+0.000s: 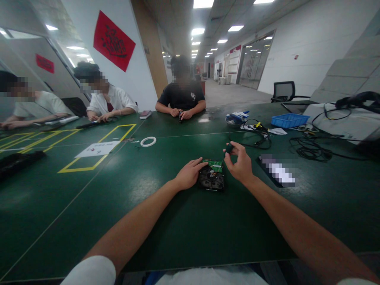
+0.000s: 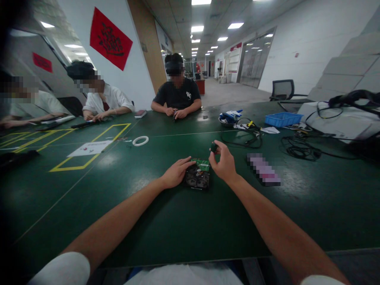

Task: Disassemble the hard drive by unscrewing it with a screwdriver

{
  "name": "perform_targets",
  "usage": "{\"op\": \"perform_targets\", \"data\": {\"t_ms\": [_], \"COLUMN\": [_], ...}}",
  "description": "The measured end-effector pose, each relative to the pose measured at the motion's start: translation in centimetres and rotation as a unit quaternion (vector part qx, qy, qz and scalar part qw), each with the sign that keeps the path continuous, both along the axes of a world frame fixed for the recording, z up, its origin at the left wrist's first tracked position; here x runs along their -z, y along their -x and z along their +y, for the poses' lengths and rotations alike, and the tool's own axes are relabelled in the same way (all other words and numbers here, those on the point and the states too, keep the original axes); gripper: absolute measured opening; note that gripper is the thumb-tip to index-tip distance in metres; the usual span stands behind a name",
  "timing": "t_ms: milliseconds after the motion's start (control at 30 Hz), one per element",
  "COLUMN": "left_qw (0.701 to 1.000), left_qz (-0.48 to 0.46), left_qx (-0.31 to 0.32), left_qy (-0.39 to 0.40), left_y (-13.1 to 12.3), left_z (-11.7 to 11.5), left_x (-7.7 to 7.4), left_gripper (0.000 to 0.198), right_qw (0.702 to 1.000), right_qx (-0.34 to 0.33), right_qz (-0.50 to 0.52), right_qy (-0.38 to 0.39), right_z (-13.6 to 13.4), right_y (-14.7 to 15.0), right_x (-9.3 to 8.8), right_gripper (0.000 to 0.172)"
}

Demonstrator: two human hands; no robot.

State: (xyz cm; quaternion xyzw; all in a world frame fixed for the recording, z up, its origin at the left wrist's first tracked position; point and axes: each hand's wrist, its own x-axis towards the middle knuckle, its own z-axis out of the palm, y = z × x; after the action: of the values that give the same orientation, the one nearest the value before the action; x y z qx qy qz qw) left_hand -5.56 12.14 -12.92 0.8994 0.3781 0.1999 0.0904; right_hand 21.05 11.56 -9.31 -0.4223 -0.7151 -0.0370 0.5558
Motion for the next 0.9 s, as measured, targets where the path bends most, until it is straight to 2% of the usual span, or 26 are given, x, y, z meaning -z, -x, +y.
{"op": "perform_targets", "data": {"t_ms": [200,533,767,900], "left_qw": [1.000,1.000,1.000,1.000], "left_qz": [-0.003,-0.007,-0.003,0.000], "left_qx": [0.000,-0.001,-0.001,-0.003], "left_qy": [-0.001,0.008,0.009,0.004], "left_y": [0.02,0.04,-0.01,-0.01], "left_z": [-0.09,-0.21,-0.32,-0.27], "left_x": [-0.02,-0.17,-0.33,-0.22], "left_gripper": [0.067,0.065,0.066,0.065], "right_qw": [1.000,1.000,0.999,1.000], "right_qx": [0.022,-0.004,0.006,-0.004], "right_qz": [-0.017,0.010,-0.027,-0.014], "right_qy": [-0.011,-0.025,-0.037,-0.025], "right_z": [-0.20,0.30,-0.11,-0.09], "right_y": [-0.04,0.01,-0.17,-0.17], "right_x": [-0.32,0.12,-0.57,-0.36], "right_gripper": [0.049,0.054,0.048,0.048]}}
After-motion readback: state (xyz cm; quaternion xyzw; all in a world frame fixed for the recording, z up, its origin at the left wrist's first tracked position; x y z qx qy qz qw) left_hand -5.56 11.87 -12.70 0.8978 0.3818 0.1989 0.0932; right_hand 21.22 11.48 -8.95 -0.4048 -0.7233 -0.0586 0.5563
